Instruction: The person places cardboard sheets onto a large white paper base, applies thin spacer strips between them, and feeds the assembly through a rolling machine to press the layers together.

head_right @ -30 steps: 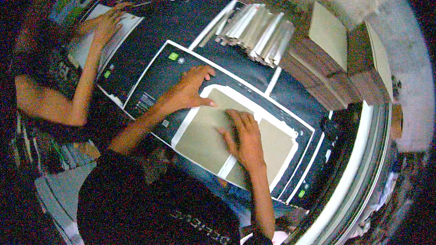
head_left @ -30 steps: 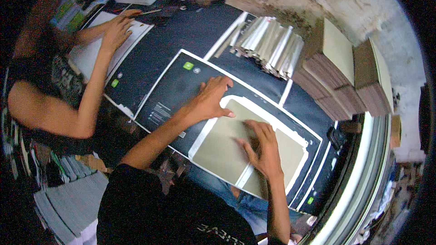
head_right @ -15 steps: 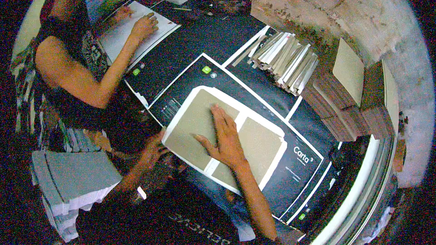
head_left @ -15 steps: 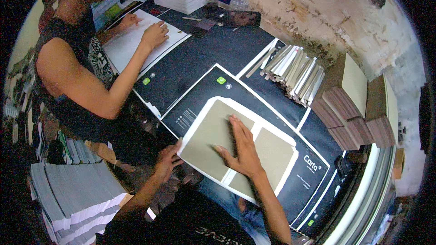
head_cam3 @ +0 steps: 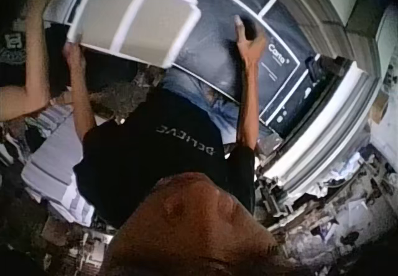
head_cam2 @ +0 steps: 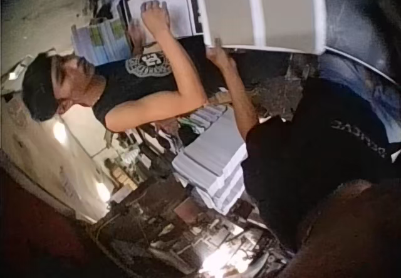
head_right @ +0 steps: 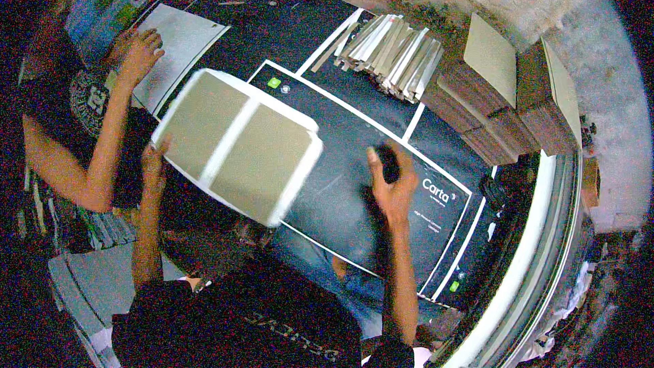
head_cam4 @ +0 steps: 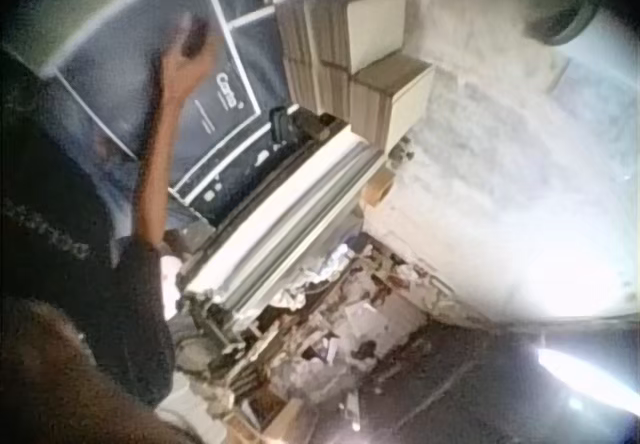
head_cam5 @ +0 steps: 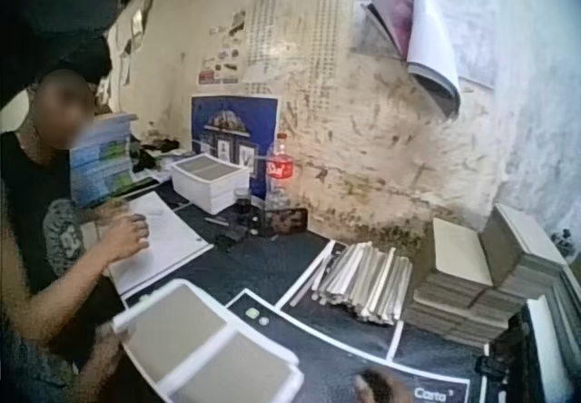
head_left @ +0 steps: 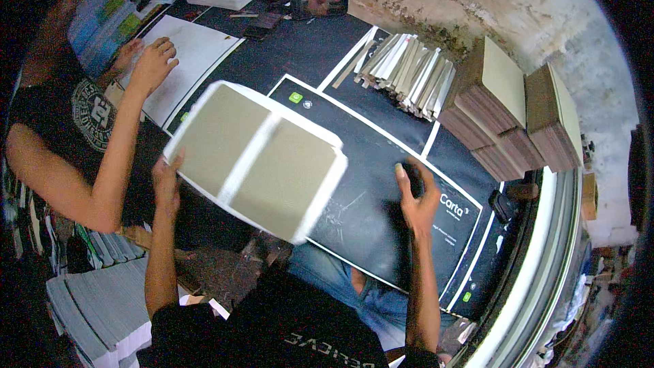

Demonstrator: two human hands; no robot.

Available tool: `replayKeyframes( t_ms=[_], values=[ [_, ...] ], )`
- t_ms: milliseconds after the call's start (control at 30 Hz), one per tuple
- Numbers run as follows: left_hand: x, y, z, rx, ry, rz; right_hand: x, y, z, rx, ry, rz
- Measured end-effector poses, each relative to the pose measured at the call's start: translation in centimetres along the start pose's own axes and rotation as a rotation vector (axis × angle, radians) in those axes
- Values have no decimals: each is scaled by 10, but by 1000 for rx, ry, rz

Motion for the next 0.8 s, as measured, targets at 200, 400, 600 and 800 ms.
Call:
replayKeyframes(
  t_ms=[200, 400, 600, 800],
  values=[
    [-58, 82, -138, 177, -18, -95, -15, -102, 27, -482, 592, 510],
    [-65, 86, -100, 768, -258, -552, 2, -139, -13, -348, 563, 465],
    [-16, -26, 86, 684, -205, -161, 6, -138, -36, -233, 509, 532],
    [16, -62, 170, 478, -421, -301, 7, -114, 29, -429, 502, 489]
  ],
)
Point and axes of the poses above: each hand's wrist, its own z-axis away from the middle knuckle, its own y-axis out of the back of the hand, x = y × z, the point moved 6 cm from there along -z, towards the middle knuckle, and after that the axes turned 10 degrees about -z, right-handed, at the moved point
